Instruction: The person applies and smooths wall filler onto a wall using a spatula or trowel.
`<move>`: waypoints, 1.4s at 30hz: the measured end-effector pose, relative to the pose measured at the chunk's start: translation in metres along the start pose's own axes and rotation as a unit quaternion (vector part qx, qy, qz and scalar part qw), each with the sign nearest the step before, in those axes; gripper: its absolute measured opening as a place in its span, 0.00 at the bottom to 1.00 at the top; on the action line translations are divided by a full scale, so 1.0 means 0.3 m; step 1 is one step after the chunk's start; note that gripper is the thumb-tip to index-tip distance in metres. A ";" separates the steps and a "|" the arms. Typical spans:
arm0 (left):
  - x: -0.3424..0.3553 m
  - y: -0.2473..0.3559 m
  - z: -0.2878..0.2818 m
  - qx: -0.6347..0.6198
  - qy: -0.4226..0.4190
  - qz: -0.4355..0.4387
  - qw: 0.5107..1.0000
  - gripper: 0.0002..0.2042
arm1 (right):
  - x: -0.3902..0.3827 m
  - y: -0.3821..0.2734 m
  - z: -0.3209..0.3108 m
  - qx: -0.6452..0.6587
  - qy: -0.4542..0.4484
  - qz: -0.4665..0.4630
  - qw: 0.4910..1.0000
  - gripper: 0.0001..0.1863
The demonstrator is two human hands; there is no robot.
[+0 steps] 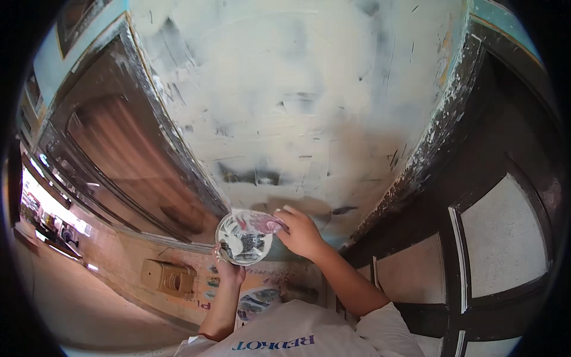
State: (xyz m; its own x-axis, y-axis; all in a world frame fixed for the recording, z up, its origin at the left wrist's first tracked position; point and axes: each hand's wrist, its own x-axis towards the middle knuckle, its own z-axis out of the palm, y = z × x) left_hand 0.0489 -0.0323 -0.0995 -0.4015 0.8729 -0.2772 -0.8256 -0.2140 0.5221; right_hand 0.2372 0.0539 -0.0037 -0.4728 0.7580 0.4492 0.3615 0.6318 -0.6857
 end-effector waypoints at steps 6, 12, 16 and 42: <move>0.008 0.064 -0.010 -0.008 -0.019 0.020 1.000 0.23 | -0.017 0.053 0.032 0.250 -0.145 0.225 0.930 0.12; 0.027 0.085 0.001 -0.013 -0.035 0.005 0.999 0.22 | -0.026 0.064 0.082 0.414 -0.129 0.182 0.883 0.14; 0.040 0.091 -0.010 -0.032 -0.029 -0.023 0.999 0.21 | 0.000 0.030 0.066 0.470 -0.146 0.185 0.851 0.18; 0.080 0.251 -0.089 -0.056 -0.047 -0.013 0.997 0.22 | 0.607 -0.456 -0.107 0.070 -0.039 -0.179 0.981 0.11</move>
State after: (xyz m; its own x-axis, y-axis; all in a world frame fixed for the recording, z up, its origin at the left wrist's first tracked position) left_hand -0.0336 -0.0390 -0.0883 -0.3451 0.9149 -0.2093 -0.8760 -0.2340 0.4217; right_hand 0.1273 0.1109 0.1903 -0.6114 0.4737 0.6339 0.0502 0.8227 -0.5663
